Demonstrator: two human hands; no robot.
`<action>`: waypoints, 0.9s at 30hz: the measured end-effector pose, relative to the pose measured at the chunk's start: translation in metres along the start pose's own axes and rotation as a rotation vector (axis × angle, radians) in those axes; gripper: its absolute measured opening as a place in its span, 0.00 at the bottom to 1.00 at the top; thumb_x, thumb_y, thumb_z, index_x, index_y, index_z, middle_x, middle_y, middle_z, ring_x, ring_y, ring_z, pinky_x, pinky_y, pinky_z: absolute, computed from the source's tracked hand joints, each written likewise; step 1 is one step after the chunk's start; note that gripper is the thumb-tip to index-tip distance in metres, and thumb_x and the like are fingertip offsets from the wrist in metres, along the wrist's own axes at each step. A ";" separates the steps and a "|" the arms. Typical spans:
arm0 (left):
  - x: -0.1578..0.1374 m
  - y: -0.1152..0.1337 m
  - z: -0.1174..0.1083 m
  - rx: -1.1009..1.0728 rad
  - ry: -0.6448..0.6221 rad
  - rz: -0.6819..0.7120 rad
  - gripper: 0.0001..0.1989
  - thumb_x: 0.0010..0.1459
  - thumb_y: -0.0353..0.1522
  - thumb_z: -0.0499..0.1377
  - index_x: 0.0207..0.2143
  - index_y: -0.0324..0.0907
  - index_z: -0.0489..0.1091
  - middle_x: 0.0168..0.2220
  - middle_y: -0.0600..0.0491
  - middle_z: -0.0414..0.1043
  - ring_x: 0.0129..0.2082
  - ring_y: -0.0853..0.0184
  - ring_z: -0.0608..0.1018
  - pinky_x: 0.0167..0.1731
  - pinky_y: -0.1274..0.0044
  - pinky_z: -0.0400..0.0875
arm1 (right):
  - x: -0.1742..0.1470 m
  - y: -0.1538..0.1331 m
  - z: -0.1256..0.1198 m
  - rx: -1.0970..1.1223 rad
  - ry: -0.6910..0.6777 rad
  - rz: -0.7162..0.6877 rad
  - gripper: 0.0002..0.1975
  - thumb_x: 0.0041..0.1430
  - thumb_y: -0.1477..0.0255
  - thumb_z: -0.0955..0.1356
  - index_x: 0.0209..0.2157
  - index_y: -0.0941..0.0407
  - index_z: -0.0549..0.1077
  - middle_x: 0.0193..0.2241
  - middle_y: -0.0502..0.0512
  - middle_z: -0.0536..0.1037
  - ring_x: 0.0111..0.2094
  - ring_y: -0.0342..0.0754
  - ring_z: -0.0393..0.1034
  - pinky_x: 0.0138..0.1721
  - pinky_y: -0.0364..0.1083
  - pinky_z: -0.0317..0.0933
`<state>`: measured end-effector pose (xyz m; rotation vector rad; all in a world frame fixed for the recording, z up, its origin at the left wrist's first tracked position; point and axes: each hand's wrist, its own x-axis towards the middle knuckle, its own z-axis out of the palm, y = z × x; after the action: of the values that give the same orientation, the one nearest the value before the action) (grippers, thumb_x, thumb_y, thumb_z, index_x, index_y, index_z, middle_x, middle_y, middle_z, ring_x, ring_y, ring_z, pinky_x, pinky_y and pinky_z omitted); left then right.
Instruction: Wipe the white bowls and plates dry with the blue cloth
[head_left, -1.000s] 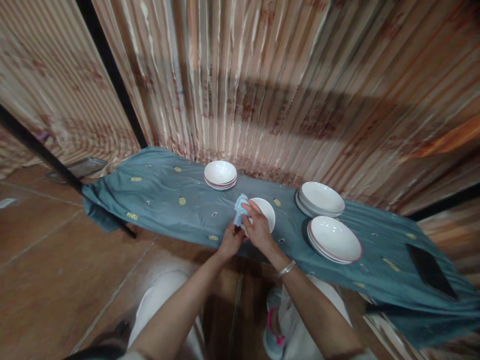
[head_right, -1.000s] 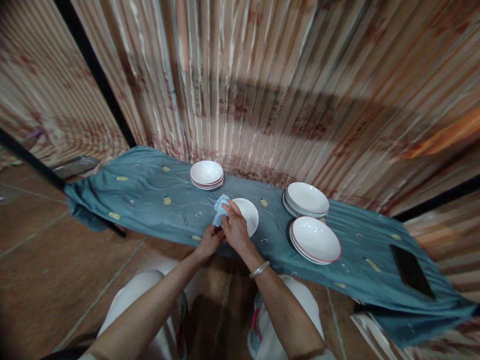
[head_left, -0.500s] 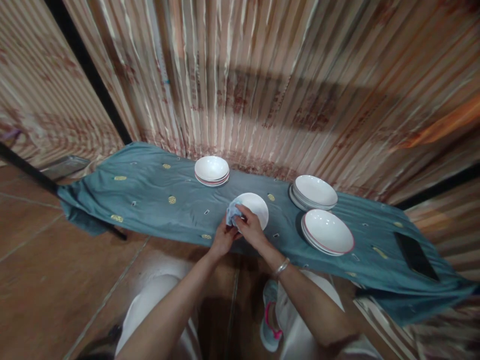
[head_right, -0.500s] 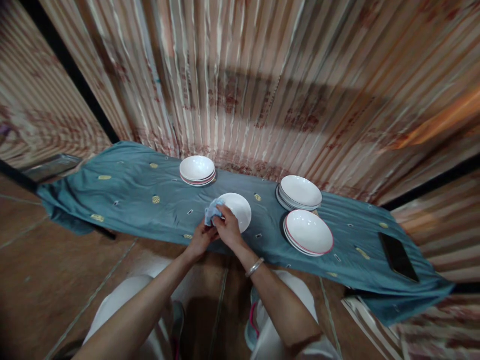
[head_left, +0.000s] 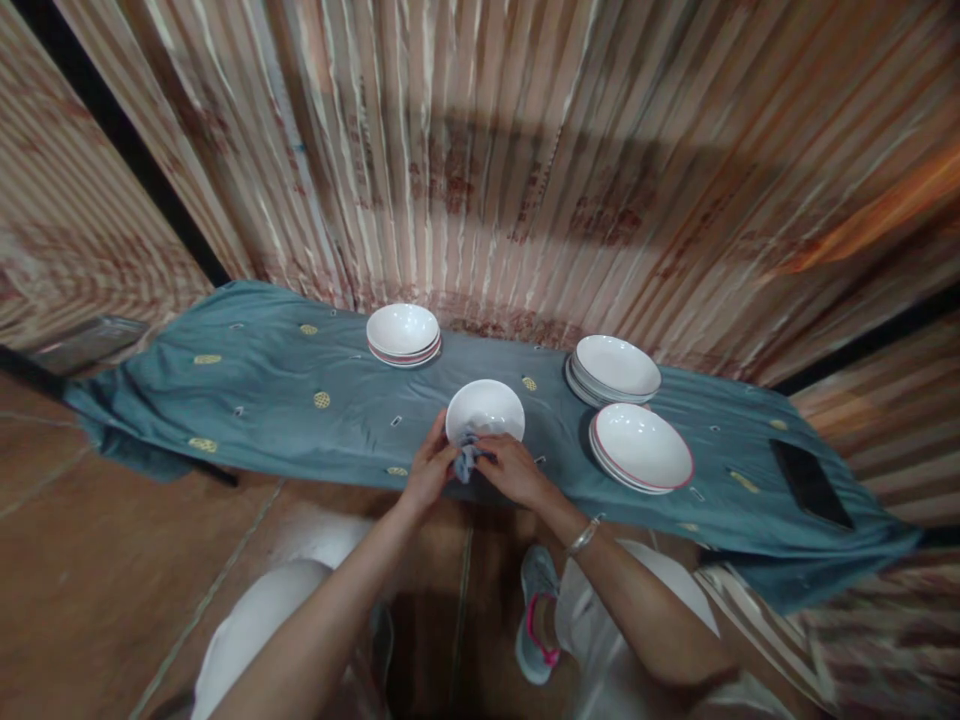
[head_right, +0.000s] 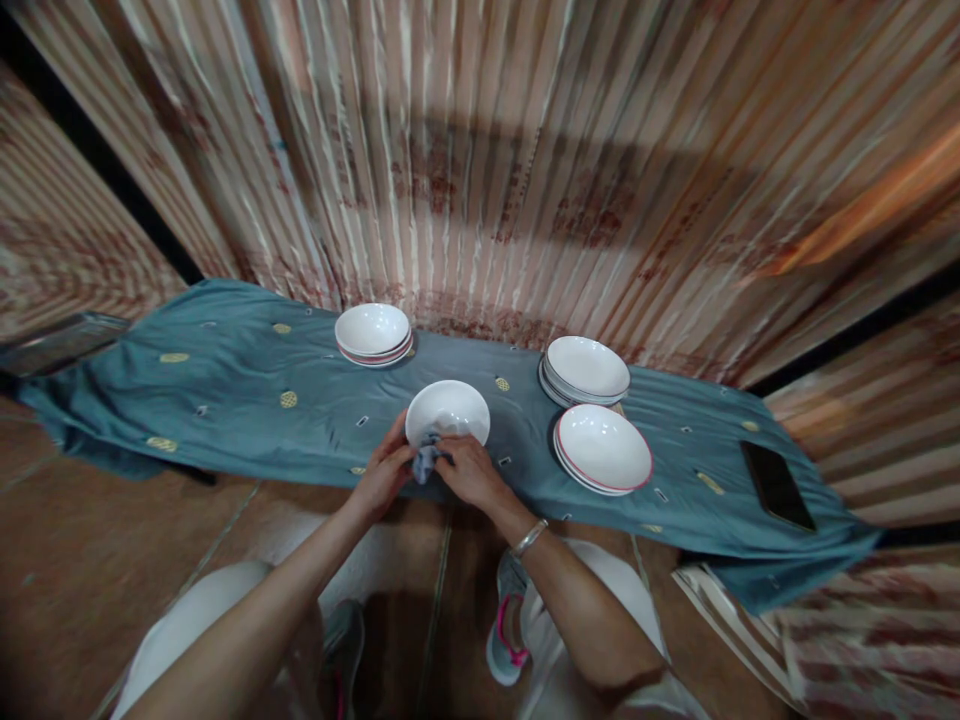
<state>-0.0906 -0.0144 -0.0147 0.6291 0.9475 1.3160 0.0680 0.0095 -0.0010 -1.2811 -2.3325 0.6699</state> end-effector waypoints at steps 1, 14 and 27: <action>0.000 0.000 0.001 0.024 0.008 -0.011 0.41 0.43 0.31 0.67 0.62 0.49 0.64 0.43 0.52 0.76 0.32 0.71 0.75 0.28 0.81 0.74 | -0.001 0.002 -0.002 -0.061 -0.008 -0.006 0.13 0.59 0.80 0.65 0.40 0.56 0.80 0.48 0.57 0.80 0.52 0.50 0.73 0.58 0.51 0.60; 0.005 0.000 0.006 0.279 -0.004 0.099 0.40 0.48 0.39 0.67 0.64 0.45 0.62 0.57 0.45 0.70 0.48 0.55 0.75 0.33 0.73 0.78 | -0.002 0.020 -0.013 -0.437 0.006 -0.036 0.12 0.61 0.81 0.63 0.36 0.59 0.78 0.43 0.62 0.79 0.48 0.53 0.69 0.55 0.50 0.59; 0.010 0.002 0.012 0.329 -0.038 0.114 0.43 0.48 0.46 0.67 0.65 0.46 0.60 0.63 0.46 0.65 0.55 0.50 0.73 0.38 0.69 0.79 | 0.033 0.036 0.013 -0.206 0.344 -0.021 0.18 0.63 0.80 0.59 0.49 0.59 0.75 0.53 0.65 0.72 0.53 0.56 0.65 0.59 0.56 0.60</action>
<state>-0.0817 -0.0033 -0.0094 0.9695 1.1212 1.2526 0.0685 0.0515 -0.0283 -1.3350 -2.1645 0.1838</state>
